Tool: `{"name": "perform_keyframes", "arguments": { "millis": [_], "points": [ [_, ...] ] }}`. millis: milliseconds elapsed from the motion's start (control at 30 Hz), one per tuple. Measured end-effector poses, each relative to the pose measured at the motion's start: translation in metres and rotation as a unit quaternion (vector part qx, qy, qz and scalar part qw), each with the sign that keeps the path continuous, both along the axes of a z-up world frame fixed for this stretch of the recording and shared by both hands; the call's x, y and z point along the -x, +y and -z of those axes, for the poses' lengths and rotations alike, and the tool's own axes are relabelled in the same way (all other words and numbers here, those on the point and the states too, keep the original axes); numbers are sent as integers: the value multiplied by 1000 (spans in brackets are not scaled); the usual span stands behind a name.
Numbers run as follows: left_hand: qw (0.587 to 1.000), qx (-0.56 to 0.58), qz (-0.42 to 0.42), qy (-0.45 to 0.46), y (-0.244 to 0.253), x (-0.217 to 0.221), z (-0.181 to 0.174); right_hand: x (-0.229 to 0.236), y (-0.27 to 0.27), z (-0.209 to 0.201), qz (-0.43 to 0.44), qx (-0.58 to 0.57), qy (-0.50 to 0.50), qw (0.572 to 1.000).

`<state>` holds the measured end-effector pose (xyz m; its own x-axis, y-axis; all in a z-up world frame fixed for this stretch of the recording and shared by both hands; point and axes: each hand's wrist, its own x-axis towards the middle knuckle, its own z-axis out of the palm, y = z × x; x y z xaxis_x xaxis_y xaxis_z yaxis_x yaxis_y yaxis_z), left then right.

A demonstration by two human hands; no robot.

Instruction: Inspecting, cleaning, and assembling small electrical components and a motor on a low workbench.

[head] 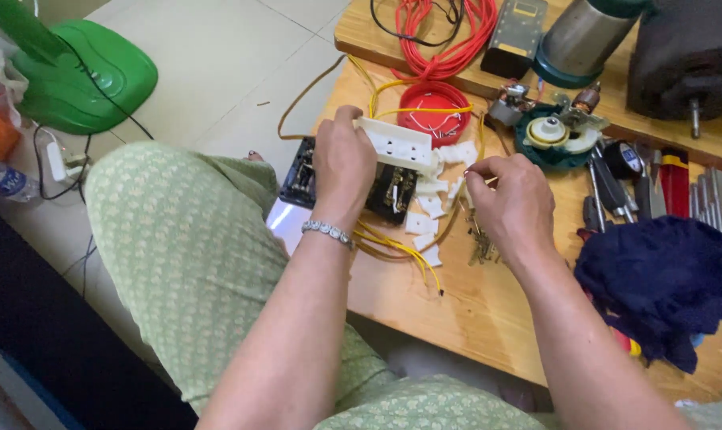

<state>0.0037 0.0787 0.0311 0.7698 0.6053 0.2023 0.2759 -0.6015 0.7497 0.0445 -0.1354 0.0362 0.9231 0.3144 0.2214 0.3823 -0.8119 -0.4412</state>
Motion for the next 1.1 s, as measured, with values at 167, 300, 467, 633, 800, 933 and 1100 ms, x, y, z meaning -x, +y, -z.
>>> {"name": "perform_keyframes", "arguments": {
  "millis": [167,300,467,633,800,933,1100],
  "points": [
    [999,-19,21,-42,-26,18,-2,14,-16,5,10,-10,8,1000],
    [997,-52,52,-4,-32,21,0,22,-23,7,16,-15,14,1000],
    [995,-44,89,-28,-28,17,7,27,-21,6,-3,-17,4,1000],
    [990,-72,72,-95,-10,19,4,42,-8,-10,-30,-30,-17,999],
    [989,-72,-94,93,42,21,20,44,-1,-11,-80,-31,-73,994],
    [974,-31,-83,209,51,31,36,52,12,-8,-141,-48,-117,982],
    [983,-29,-63,168,55,35,31,62,23,-5,-167,-48,-106,979]
  ]
}}
